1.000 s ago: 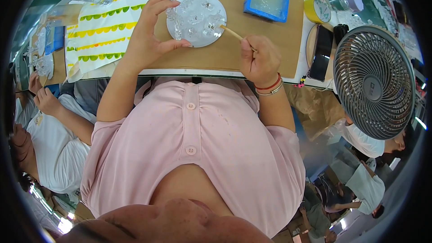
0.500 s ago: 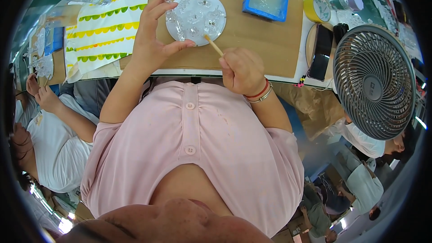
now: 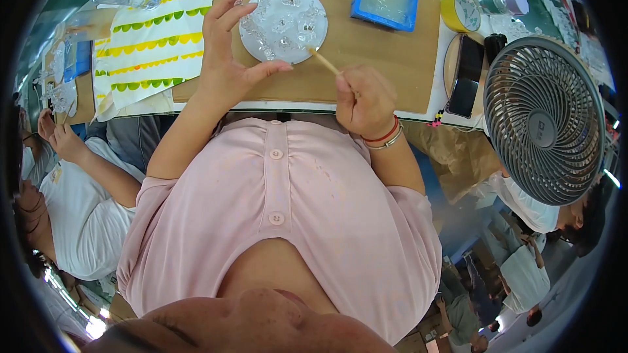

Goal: Apply glue with a brush to small transparent plastic components and adhere them to a circular base.

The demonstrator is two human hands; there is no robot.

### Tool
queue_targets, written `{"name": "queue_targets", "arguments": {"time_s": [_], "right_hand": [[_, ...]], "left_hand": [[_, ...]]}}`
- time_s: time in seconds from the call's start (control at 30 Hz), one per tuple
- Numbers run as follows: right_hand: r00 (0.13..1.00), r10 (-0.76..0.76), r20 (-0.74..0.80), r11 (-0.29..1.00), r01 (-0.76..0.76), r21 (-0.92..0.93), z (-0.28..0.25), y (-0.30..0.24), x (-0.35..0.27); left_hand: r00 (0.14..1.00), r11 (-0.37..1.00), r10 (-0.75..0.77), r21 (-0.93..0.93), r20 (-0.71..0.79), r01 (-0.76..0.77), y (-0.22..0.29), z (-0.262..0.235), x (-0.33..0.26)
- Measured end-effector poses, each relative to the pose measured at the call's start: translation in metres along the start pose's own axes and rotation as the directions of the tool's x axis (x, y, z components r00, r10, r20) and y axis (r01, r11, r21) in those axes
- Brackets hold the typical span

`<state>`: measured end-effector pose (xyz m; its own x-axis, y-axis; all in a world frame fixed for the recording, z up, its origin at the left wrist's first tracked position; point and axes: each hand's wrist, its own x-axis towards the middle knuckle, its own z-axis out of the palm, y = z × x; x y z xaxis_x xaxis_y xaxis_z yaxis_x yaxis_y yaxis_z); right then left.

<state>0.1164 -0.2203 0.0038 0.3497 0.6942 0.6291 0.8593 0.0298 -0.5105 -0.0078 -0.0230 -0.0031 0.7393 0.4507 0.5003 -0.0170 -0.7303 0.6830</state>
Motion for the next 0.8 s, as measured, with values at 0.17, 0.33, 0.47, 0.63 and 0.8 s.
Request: {"name": "queue_targets", "arguments": {"time_s": [0.17, 0.33, 0.47, 0.63, 0.8], "right_hand": [[1.0, 0.027, 0.012, 0.999, -0.027, 0.047, 0.002, -0.004, 0.001], [0.998, 0.049, 0.029, 0.998, -0.049, -0.029, 0.002, -0.003, 0.002], [0.994, -0.052, 0.094, 0.996, 0.044, 0.082, 0.007, -0.015, 0.01], [0.972, 0.195, -0.129, 0.971, -0.172, 0.169, -0.015, -0.001, -0.003], [0.892, 0.24, -0.383, 0.968, -0.194, 0.156, -0.049, 0.018, 0.026]], "left_hand": [[0.992, 0.997, 0.073, -0.039, 0.1, -0.069, -0.013, -0.026, 0.015], [0.968, 0.994, -0.012, -0.102, 0.252, 0.038, -0.015, -0.035, 0.024], [0.965, 0.999, 0.001, -0.053, 0.263, 0.013, -0.014, -0.034, 0.025], [0.958, 0.998, -0.025, -0.04, 0.286, 0.038, -0.015, -0.041, 0.02], [0.974, 1.0, 0.018, 0.012, 0.225, -0.021, -0.017, -0.038, 0.022]]}}
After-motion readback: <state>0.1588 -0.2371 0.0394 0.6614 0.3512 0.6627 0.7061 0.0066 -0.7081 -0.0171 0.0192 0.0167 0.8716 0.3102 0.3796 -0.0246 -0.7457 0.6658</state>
